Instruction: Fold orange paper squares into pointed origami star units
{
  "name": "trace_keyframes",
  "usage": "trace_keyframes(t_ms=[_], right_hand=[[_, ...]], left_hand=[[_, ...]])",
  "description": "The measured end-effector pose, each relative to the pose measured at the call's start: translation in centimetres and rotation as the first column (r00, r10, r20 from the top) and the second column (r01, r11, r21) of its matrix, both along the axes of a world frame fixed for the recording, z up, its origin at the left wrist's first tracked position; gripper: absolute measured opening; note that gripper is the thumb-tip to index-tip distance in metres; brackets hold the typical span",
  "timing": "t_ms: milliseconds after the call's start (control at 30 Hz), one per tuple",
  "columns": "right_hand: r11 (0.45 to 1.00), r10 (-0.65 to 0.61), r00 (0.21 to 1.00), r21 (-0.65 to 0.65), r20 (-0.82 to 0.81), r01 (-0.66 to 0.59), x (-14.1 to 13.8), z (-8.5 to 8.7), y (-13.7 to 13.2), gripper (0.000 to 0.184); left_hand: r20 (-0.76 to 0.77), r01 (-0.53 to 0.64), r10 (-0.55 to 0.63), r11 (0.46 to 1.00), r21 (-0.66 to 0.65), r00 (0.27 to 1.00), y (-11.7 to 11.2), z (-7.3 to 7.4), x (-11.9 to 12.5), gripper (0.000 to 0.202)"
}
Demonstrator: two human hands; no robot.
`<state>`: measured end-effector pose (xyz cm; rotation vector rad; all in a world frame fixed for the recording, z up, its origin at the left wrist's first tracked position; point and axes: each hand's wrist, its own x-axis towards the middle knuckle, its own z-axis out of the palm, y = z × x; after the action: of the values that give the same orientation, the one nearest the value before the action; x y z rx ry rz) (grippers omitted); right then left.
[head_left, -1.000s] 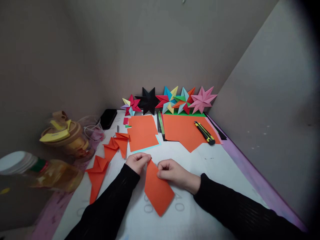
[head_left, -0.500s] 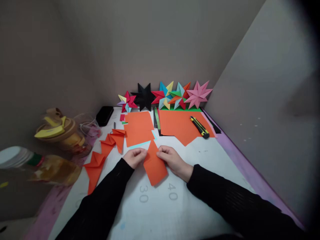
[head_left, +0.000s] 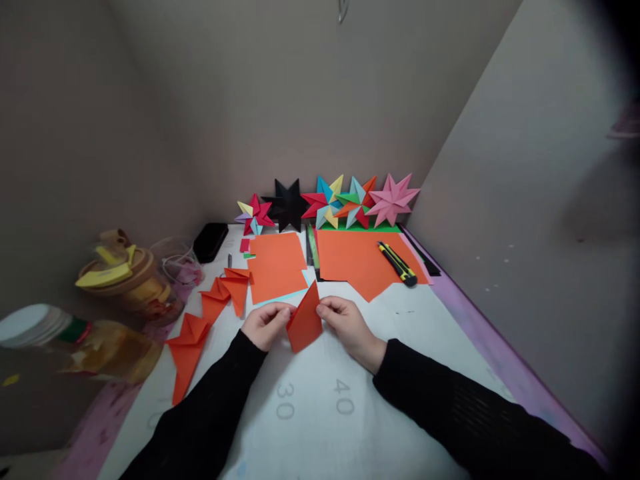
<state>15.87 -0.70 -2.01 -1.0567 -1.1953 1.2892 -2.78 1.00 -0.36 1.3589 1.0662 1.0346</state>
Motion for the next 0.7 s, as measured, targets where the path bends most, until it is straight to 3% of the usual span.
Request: trace_keyframes(t_ms=[133, 233, 367, 467, 533, 600, 633, 700], right_hand=[[0.999, 0.01, 1.0, -0.034, -0.003, -0.01, 0.0, -0.2, 0.0, 0.024], [0.999, 0.039, 0.999, -0.019, -0.009, -0.039, 0.0, -0.2, 0.0, 0.024], [0.992, 0.12, 0.993, 0.024, 0.016, -0.121, -0.2, -0.1, -0.2, 0.024], [0.987, 0.141, 0.989, 0.067, 0.044, -0.144, -0.4, -0.2, -0.5, 0.034], [0.985, 0.054, 0.997, 0.162, 0.056, -0.063, -0.4, -0.3, -0.8, 0.046], [0.949, -0.093, 0.991, 0.311, 0.099, 0.057, -0.4, -0.3, -1.2, 0.062], [0.916, -0.167, 0.976, 0.387, 0.138, 0.102, -0.4, -0.2, -1.3, 0.065], [0.861, -0.273, 0.932, 0.493, 0.239, 0.126, -0.3, 0.1, -1.5, 0.051]], left_hand=[[-0.006, -0.053, 0.053, 0.998, 0.012, 0.999, -0.2, -0.1, 0.1, 0.023], [-0.103, -0.037, 0.041, 0.999, 0.04, 0.994, -0.2, -0.4, 0.2, 0.024], [-0.278, -0.032, 0.105, 0.967, 0.253, 0.955, -0.5, -0.2, 0.3, 0.014], [-0.331, -0.067, 0.284, 0.839, 0.539, 0.9, -0.7, 0.4, -0.2, 0.007], [-0.37, -0.008, 0.389, 0.698, 0.716, 0.844, -0.9, 0.6, -0.6, 0.009], [-0.418, 0.091, 0.455, 0.584, 0.807, 0.786, -1.0, 0.6, -0.9, 0.015], [-0.436, 0.121, 0.482, 0.554, 0.823, 0.76, -1.1, 0.5, -1.0, 0.017], [-0.471, 0.153, 0.497, 0.552, 0.82, 0.729, -1.3, 0.4, -1.0, 0.017]])
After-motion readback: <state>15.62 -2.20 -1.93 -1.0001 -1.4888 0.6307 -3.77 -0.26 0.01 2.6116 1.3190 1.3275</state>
